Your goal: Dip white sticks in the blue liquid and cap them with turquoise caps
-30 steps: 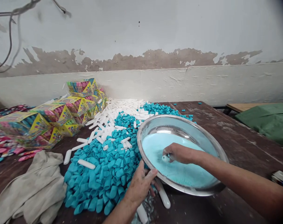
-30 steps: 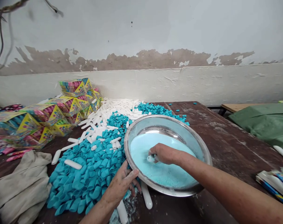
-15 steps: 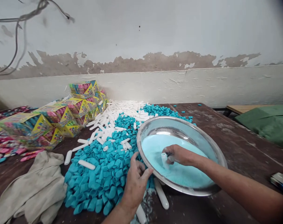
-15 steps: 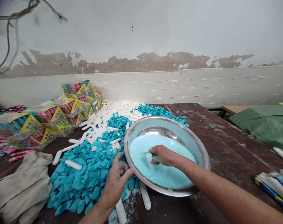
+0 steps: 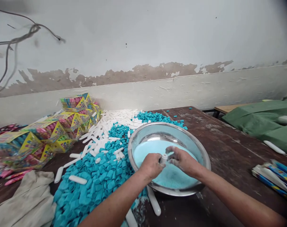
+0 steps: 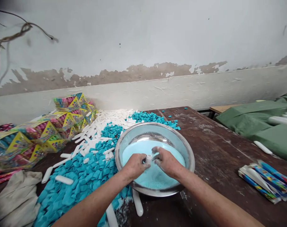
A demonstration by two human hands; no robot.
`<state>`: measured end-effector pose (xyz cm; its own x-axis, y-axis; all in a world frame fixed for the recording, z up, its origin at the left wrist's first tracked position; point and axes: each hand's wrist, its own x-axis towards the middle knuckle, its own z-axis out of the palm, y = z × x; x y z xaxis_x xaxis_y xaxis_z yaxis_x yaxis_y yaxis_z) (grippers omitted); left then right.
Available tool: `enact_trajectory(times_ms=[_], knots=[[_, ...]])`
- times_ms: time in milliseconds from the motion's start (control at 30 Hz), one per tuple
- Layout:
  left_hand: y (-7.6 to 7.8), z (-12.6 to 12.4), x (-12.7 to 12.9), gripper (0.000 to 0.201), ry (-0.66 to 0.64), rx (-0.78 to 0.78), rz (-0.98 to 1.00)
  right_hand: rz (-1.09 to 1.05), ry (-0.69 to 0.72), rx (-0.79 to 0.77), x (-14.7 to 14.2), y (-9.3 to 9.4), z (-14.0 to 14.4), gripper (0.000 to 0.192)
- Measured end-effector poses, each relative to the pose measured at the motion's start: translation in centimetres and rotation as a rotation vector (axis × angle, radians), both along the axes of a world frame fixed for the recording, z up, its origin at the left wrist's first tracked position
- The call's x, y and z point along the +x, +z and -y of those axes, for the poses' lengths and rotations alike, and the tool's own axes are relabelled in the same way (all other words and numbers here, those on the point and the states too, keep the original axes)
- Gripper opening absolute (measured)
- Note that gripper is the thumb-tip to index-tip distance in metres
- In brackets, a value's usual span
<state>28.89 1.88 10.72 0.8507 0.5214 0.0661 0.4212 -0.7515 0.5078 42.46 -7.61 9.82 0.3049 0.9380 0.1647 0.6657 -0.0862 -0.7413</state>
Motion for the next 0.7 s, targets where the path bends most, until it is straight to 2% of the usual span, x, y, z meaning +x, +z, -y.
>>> enact_trajectory(times_ms=[67, 133, 200, 333, 400, 500, 567, 700], knots=[[0.1, -0.1, 0.1, 0.016, 0.026, 0.040, 0.009, 0.196, -0.057, 0.089, 0.1, -0.7, 0.6, 0.062], [0.1, 0.0, 0.1, 0.016, 0.033, 0.061, 0.008, 0.301, 0.037, 0.026, -0.3, -1.2, 1.2, 0.074], [0.0, 0.1, 0.1, 0.015, 0.027, 0.063, 0.010, 0.319, 0.112, -0.060, -0.9, -1.3, 1.6, 0.079], [-0.2, 0.2, -0.1, 0.017, -0.012, 0.031, 0.057, 0.311, 0.161, -0.107, -1.4, -0.8, 1.8, 0.080], [-0.2, 0.1, -0.5, 0.020, -0.041, 0.006, 0.094, 0.267, 0.155, -0.098, -1.1, -0.6, 1.7, 0.077], [0.0, 0.0, -1.8, 0.023, -0.083, -0.067, 0.240, 0.239, 0.021, 0.027, -0.6, -0.6, 1.9, 0.064], [0.2, 0.0, -2.7, 0.023, -0.101, -0.146, 0.353, 0.234, -0.021, 0.101, -0.8, -0.5, 2.4, 0.052], [0.9, -0.2, -4.4, 0.017, -0.100, -0.301, 0.473, 0.202, -0.104, 0.284, -3.3, 0.2, 4.5, 0.031]])
